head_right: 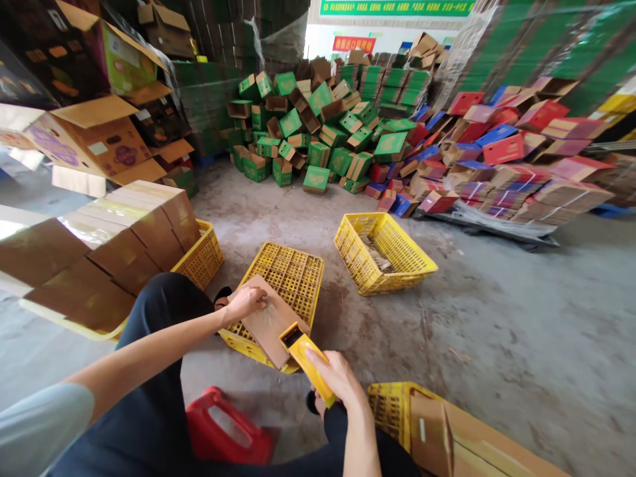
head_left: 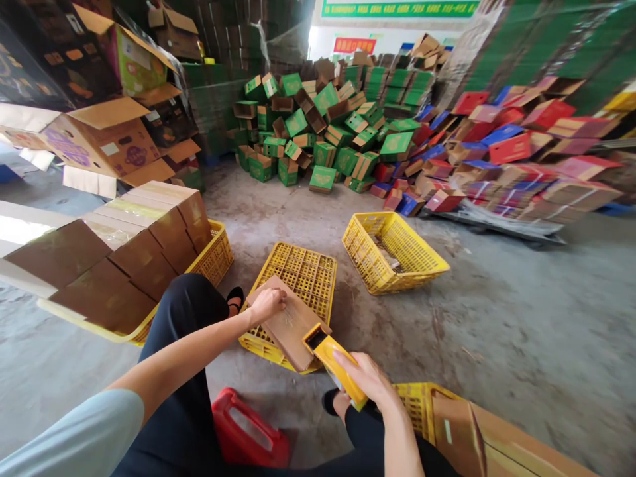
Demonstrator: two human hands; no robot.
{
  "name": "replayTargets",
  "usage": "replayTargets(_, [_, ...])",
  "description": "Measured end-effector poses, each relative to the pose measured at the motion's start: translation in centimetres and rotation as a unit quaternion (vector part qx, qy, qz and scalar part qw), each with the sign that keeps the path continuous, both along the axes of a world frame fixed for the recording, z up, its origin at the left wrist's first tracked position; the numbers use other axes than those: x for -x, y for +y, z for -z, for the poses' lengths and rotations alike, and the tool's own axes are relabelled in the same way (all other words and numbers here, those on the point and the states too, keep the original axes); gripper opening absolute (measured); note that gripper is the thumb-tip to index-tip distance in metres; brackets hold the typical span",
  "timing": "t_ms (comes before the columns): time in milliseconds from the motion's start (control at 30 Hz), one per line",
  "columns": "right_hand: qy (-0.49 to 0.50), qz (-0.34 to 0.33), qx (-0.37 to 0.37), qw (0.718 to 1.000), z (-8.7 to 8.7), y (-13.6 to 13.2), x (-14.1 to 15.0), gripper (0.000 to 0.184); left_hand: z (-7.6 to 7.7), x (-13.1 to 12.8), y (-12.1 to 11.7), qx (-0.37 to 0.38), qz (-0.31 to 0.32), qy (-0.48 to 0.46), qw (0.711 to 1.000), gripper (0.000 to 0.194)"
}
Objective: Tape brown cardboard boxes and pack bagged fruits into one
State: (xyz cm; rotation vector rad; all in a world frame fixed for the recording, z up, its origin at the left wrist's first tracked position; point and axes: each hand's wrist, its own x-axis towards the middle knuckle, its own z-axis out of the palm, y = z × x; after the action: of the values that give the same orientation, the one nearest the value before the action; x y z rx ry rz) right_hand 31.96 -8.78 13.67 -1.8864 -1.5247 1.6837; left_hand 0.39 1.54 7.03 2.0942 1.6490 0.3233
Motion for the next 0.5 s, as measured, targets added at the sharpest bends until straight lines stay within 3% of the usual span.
replayTargets(133, [0.006, 0.007, -0.009, 1.0, -0.7, -0.1, 0.2, 0.042, -0.3, -1.0, -0.8, 0.003, -0.004, 0.045, 0.999, 0.025])
replayTargets(233, [0.0, 0.001, -0.02, 1.0, -1.3, -0.2, 0.5, 0.041, -0.5, -0.9, -0.9, -0.016, -0.024, 0.064, 0.998, 0.056])
replayTargets(300, [0.0, -0.005, -0.025, 1.0, -1.5, -0.3, 0.6, 0.041, -0.5, -0.4, -0.8, -0.068, -0.047, 0.078, 0.994, 0.077])
replayTargets(333, [0.001, -0.006, -0.025, 1.0, -1.5, -0.3, 0.7, 0.041, -0.3, -0.2, -0.8, -0.099, -0.053, 0.081, 0.99, 0.079])
replayTargets(400, [0.003, -0.002, -0.023, 1.0, -1.4, -0.4, 0.6, 0.041, 0.3, 0.0, -1.3, -0.143, -0.012, 0.067, 0.987, 0.067])
replayTargets(500, [0.004, -0.003, -0.023, 1.0, -1.0, -0.4, 0.4, 0.043, 2.0, -0.8, -3.4, -0.134, 0.15, 0.019, 0.979, 0.049])
